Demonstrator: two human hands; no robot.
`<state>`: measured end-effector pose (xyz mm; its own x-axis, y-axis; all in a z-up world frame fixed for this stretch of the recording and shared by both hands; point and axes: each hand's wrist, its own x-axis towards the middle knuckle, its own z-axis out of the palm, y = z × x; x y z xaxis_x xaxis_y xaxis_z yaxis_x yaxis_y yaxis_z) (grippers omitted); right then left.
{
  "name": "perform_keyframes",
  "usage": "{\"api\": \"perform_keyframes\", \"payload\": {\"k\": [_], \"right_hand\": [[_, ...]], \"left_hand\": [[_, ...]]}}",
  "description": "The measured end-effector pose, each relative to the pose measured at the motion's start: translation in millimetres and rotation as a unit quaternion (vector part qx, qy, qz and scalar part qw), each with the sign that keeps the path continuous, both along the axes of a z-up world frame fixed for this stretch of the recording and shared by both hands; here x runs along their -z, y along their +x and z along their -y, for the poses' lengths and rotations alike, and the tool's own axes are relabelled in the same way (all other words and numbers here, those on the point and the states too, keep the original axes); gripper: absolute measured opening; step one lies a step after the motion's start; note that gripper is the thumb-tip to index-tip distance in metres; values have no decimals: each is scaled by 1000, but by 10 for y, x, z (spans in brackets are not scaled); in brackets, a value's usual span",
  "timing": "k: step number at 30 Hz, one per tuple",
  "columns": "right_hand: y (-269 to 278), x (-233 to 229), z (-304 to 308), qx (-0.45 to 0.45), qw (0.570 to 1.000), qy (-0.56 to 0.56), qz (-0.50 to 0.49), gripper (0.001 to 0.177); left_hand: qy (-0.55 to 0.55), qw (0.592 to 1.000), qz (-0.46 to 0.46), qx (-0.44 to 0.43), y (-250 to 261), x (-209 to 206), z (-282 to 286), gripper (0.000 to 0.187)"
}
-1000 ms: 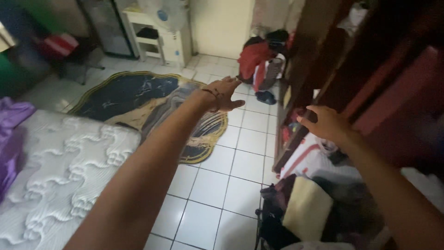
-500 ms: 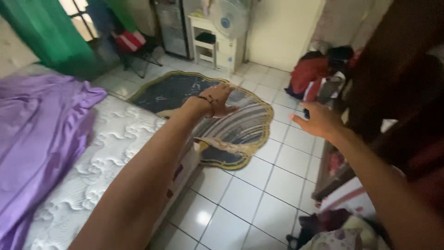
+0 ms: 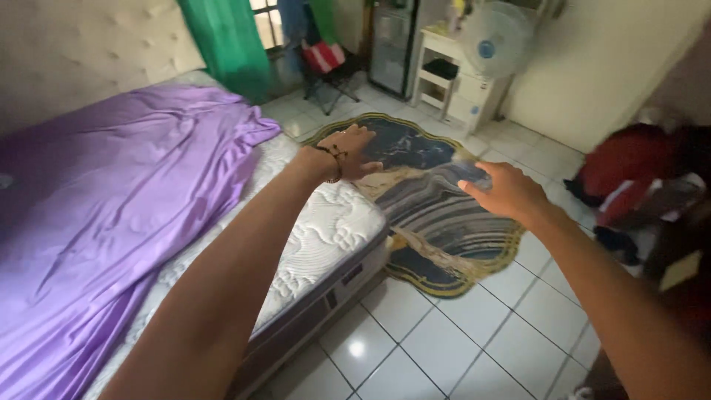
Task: Organizes linens and tucks a purple fitted sheet onto a mattress.
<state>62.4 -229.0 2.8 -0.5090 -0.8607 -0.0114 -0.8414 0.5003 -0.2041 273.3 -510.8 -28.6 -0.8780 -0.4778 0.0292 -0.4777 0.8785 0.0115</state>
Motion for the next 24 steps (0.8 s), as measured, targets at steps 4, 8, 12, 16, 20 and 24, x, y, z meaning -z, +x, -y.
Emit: {"api": "perform_keyframes", "payload": {"k": [4, 8, 12, 16, 20, 24], "right_hand": [[178, -77, 436, -56, 998, 10, 33, 73], [298, -57, 901, -96, 993, 42, 51, 79], [459, -25, 1272, -136, 987, 41, 80, 79], [427, 185, 1768, -184, 981, 44, 45, 79], [486, 280, 2222, -222, 974, 6, 42, 75], [696, 74, 2380, -247, 968, 20, 42, 74]], "left_hand": [[19, 999, -6, -48, 459, -35, 178, 89], [28, 994, -13, -105, 912, -14, 313, 85], [-1, 991, -15, -130, 1303, 26, 496, 82], [5, 982, -13, -189, 1626, 219, 802, 85], [4, 974, -42, -221, 1925, 73, 817, 79], [-49, 972, -37, -227, 2121, 209, 1093, 81]]}}
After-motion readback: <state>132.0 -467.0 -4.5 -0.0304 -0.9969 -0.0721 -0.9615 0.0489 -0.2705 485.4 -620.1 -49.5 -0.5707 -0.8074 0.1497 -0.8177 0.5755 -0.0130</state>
